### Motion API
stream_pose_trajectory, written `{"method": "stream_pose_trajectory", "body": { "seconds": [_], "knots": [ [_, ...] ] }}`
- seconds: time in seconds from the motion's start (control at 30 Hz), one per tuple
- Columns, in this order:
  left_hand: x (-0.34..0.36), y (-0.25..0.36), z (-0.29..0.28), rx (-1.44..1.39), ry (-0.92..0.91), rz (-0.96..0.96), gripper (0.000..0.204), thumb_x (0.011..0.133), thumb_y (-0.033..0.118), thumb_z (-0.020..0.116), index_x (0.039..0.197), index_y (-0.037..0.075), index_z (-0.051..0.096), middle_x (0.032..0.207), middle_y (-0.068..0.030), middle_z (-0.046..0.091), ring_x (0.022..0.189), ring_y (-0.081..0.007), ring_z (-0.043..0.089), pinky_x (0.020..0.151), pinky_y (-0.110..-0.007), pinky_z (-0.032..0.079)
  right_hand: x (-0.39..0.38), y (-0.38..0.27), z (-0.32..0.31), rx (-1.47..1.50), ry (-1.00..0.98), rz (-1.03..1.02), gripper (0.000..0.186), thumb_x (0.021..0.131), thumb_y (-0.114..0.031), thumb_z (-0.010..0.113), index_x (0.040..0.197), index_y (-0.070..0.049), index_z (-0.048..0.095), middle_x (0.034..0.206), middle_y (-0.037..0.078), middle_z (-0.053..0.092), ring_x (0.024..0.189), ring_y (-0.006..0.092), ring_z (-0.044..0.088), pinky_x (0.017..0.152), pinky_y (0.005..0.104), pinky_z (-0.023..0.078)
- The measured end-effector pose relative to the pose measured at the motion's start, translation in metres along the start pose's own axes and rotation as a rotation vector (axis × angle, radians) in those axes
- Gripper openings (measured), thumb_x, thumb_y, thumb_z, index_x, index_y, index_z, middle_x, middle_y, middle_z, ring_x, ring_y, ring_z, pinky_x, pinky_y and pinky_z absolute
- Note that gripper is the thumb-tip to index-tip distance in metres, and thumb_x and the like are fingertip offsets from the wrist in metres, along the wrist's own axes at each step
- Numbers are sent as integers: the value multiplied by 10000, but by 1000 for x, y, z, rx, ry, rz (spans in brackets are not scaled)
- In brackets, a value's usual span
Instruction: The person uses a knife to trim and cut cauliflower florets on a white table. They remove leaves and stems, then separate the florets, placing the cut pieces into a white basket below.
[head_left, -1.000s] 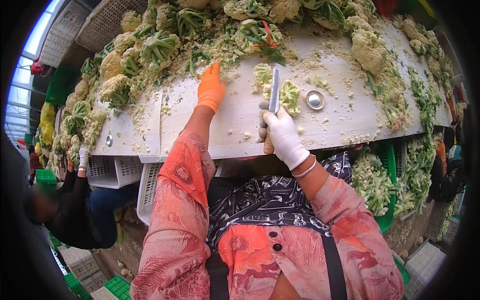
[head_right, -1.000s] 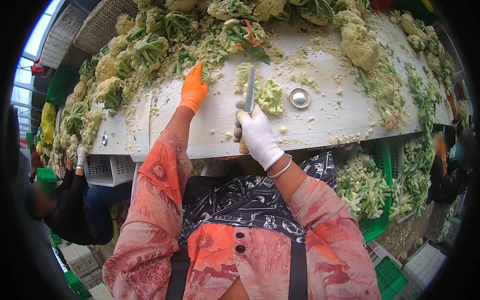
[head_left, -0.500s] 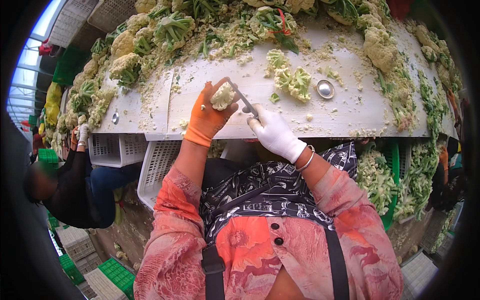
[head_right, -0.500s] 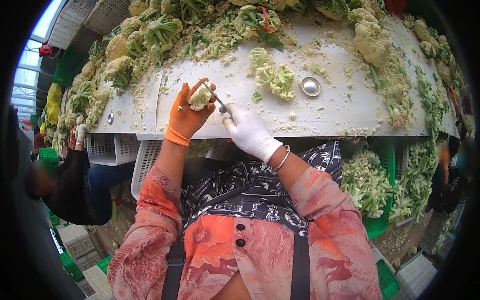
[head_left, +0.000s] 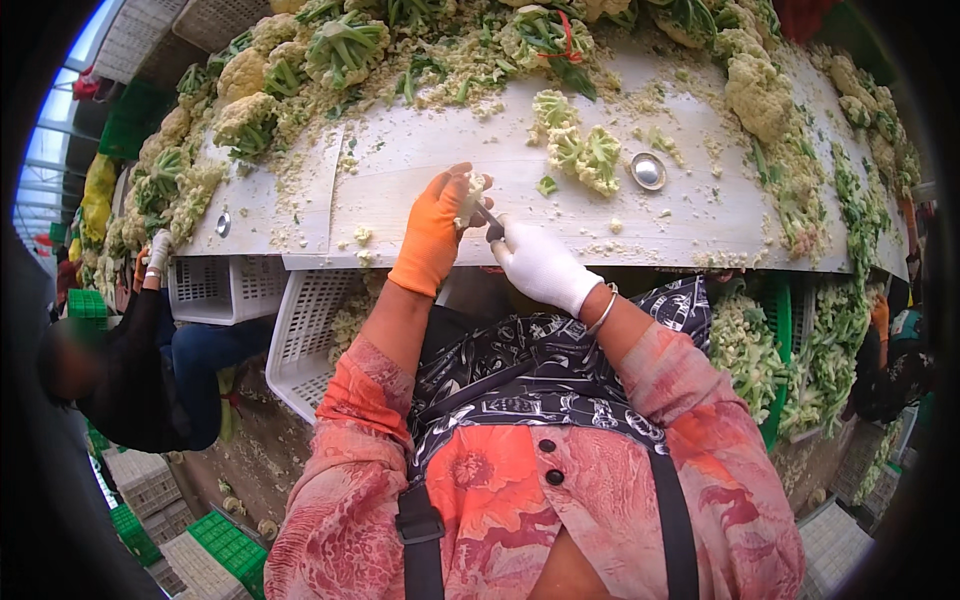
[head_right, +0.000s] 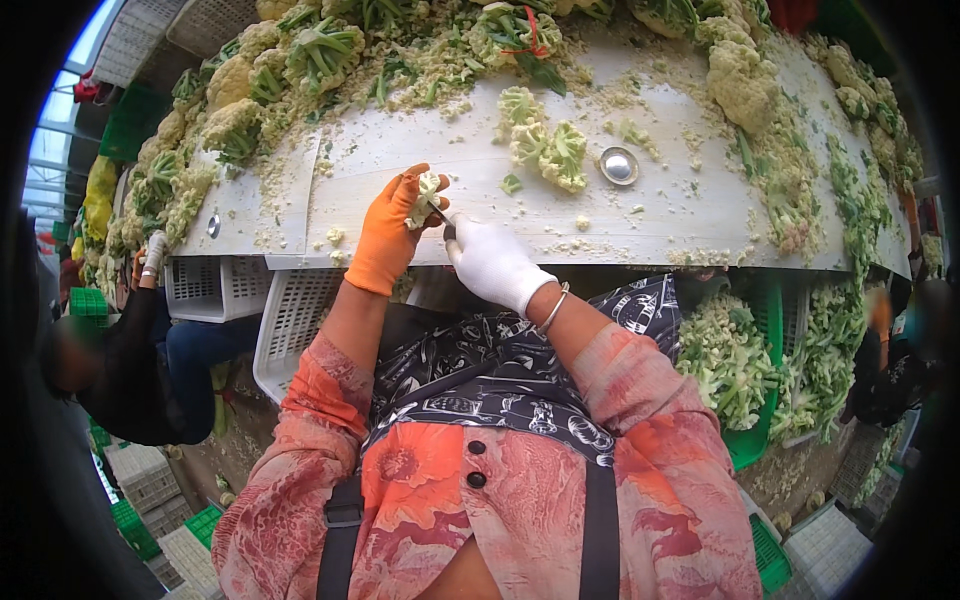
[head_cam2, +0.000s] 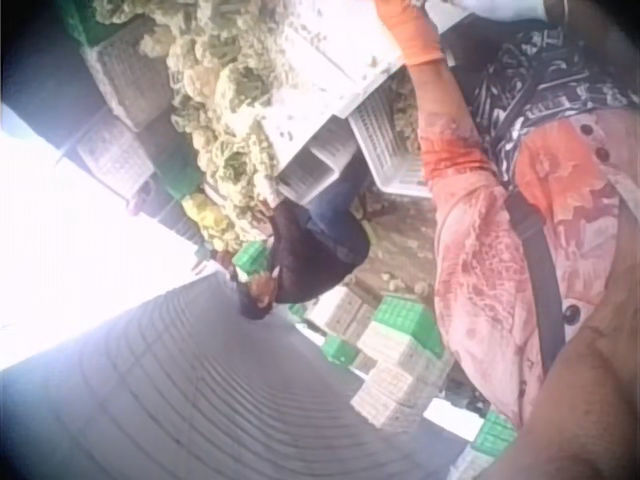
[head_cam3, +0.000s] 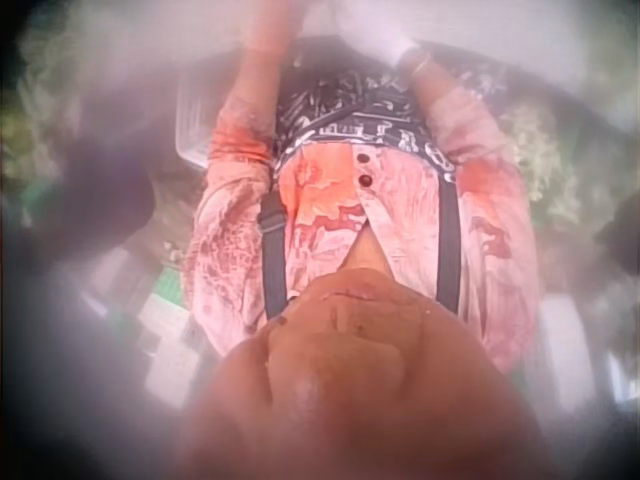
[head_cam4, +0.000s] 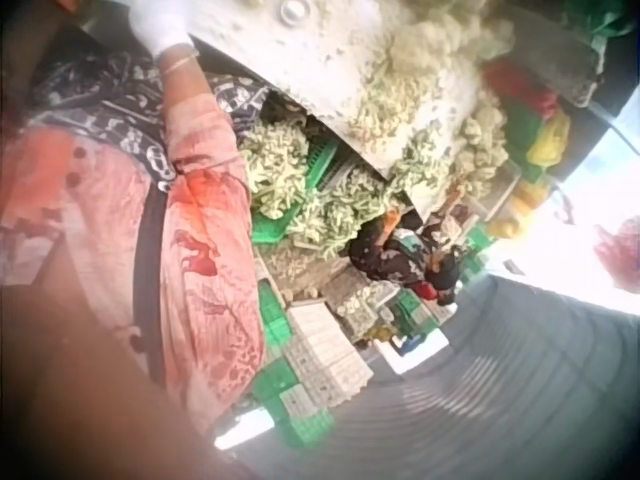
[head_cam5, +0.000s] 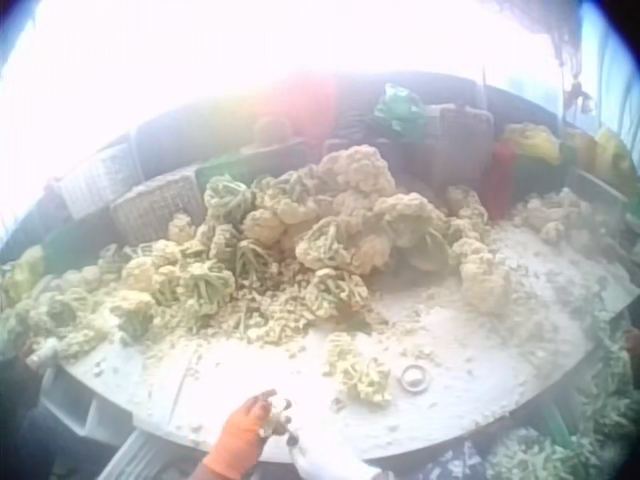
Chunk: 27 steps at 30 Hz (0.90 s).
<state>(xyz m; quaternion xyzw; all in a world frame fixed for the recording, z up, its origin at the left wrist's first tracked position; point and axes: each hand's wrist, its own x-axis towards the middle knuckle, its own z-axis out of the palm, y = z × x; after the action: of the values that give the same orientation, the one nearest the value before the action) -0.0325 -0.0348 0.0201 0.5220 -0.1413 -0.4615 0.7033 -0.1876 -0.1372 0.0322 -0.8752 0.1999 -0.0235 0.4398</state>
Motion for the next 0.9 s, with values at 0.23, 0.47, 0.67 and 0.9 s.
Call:
{"method": "stream_pose_trajectory", "body": {
  "seconds": [0.23,0.47,0.67,0.9],
  "knots": [
    [-8,6,-9,-37,206,-46,449,994,195,653,1412,99,519,1129,-75,682,953,-159,648,788,-312,542,-2,-32,-16,664,-356,393,207,1009,-259,501,1080,-65,514,674,-10,481,464,107,494,393,283,415],
    [-34,12,-118,985,579,469,356,904,148,687,1248,60,666,1219,-85,645,1086,-225,629,923,-345,527,-2,-31,-18,633,-243,346,260,1004,-217,512,1194,-48,569,675,-10,501,474,94,502,367,264,377],
    [-86,10,-161,1582,339,339,303,836,135,714,1138,110,716,1334,-139,605,1232,-359,563,1053,-434,458,3,-14,-38,800,-40,370,295,1001,-246,526,1220,-54,568,679,1,514,463,101,497,365,274,378],
    [-54,22,-120,1640,304,372,314,864,256,744,1105,56,718,1272,-178,638,1200,-369,575,1038,-475,454,6,6,-72,1107,560,295,205,1021,-163,514,1154,-9,543,733,13,510,531,104,506,466,293,478]
  ]
}}
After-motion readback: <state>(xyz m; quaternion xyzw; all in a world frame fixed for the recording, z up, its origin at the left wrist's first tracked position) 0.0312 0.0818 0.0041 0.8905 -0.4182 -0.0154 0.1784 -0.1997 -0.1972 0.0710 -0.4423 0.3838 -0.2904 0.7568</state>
